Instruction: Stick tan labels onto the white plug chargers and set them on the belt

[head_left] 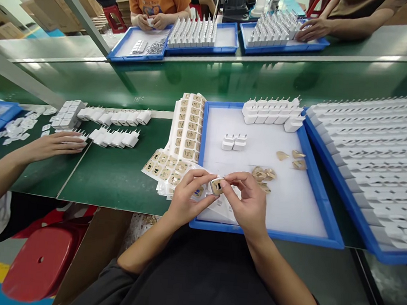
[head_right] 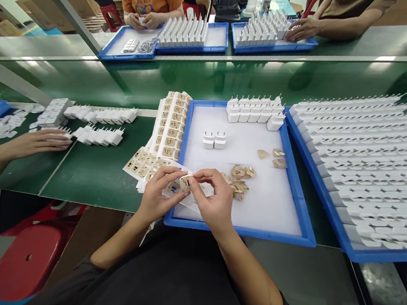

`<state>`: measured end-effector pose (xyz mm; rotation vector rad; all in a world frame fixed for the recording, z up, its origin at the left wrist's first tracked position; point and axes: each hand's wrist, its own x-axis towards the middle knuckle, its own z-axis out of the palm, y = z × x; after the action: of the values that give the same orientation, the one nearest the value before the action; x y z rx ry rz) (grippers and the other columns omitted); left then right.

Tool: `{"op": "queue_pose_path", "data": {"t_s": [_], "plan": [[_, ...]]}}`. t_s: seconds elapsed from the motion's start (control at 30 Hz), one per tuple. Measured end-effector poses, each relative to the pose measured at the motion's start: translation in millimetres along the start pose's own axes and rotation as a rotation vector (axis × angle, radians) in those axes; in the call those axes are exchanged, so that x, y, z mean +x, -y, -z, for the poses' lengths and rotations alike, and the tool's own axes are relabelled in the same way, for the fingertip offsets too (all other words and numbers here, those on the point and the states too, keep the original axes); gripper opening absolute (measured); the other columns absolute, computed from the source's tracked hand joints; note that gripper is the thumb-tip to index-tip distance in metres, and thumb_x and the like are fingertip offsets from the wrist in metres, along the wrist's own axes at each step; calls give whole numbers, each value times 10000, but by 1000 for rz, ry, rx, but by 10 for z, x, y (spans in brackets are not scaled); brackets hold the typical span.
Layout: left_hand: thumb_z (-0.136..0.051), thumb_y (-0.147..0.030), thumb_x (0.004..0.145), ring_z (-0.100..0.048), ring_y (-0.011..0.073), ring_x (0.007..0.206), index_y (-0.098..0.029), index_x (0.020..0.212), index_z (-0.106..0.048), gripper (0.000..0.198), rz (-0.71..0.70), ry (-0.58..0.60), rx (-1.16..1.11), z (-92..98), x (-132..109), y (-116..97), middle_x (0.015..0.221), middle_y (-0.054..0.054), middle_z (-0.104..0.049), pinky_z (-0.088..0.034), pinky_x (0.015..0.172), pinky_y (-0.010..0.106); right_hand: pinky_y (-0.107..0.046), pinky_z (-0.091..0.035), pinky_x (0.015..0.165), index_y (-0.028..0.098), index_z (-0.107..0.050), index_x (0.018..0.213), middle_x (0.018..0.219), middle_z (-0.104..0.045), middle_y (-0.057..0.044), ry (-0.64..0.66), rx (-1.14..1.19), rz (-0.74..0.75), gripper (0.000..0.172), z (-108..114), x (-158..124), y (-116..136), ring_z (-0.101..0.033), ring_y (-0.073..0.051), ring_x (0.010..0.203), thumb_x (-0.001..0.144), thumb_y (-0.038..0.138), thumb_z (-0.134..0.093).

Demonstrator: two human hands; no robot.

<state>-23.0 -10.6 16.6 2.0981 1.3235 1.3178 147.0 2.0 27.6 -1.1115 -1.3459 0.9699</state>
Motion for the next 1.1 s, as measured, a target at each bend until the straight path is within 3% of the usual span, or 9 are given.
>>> {"op": "queue_pose_path", "data": {"t_s": [0.17, 0.3, 0.4, 0.47, 0.6, 0.73, 0.87, 1.1], "plan": [[-693, -335, 929, -675, 208, 1004, -256, 1260, -653, 343, 3, 1, 27, 9, 4, 6, 1074, 73, -647, -607, 849, 343, -368, -580, 785, 251, -664, 922, 852, -692, -15, -20, -154, 112, 21, -27, -7, 31, -668, -184, 800, 921, 238, -680], [-676, -328, 941, -679, 203, 1003, -248, 1254, -652, 324, -4, -23, 45, -8, 12, 19, 1079, 73, -652, -612, 856, 350, -383, -595, 775, 265, -670, 1048, 906, -669, -41, -31, -283, 257, 161, -85, -17, 54, -652, -216, 861, 896, 220, -700], [-665, -303, 947, -676, 198, 1013, -249, 1239, -654, 297, 14, -54, 28, -33, -4, 42, 1093, 73, -649, -615, 881, 362, -355, -619, 748, 289, -646, 1218, 1117, -615, -73, 12, -204, 148, 395, -91, -17, 41, -634, -210, 934, 843, 267, -769], [-681, -306, 937, -671, 195, 1020, -253, 1231, -653, 300, 50, -66, -40, -51, -36, 70, 1104, 75, -641, -625, 864, 349, -327, -623, 747, 313, -640, 1256, 1176, -586, -67, 85, -72, 22, 456, -64, -8, 15, -621, -195, 964, 826, 293, -789], [-752, -306, 885, -657, 209, 1048, -263, 1238, -638, 373, 106, -72, -212, -90, -112, 139, 1125, 74, -610, -634, 798, 330, -317, -596, 812, 315, -728, 1138, 1116, -619, -50, 239, 226, -105, 256, -10, 18, -59, -606, -196, 1030, 883, 289, -728], [-784, -279, 854, -651, 202, 1000, -277, 1222, -623, 402, -12, -138, -99, -113, -107, 140, 1084, 52, -613, -612, 832, 367, -345, -545, 889, 294, -761, 1043, 1061, -645, -47, 147, 314, -100, 169, -61, 26, -88, -608, -212, 1066, 917, 253, -656], [-758, -224, 875, -645, 170, 911, -282, 1199, -605, 363, -162, -201, 68, -113, -36, 65, 1015, 25, -615, -589, 788, 329, -322, -529, 839, 273, -729, 933, 981, -632, -33, 98, 360, -104, 80, -148, 30, -47, -606, -203, 998, 880, 247, -674], [-735, -170, 886, -646, 170, 921, -263, 1216, -603, 368, -287, -244, 132, -109, 0, 50, 1025, 39, -612, -593, 780, 314, -324, -488, 914, 269, -725, 907, 994, -616, -23, 89, 466, -136, 100, -188, 18, -49, -590, -195, 1041, 863, 204, -664]]}}
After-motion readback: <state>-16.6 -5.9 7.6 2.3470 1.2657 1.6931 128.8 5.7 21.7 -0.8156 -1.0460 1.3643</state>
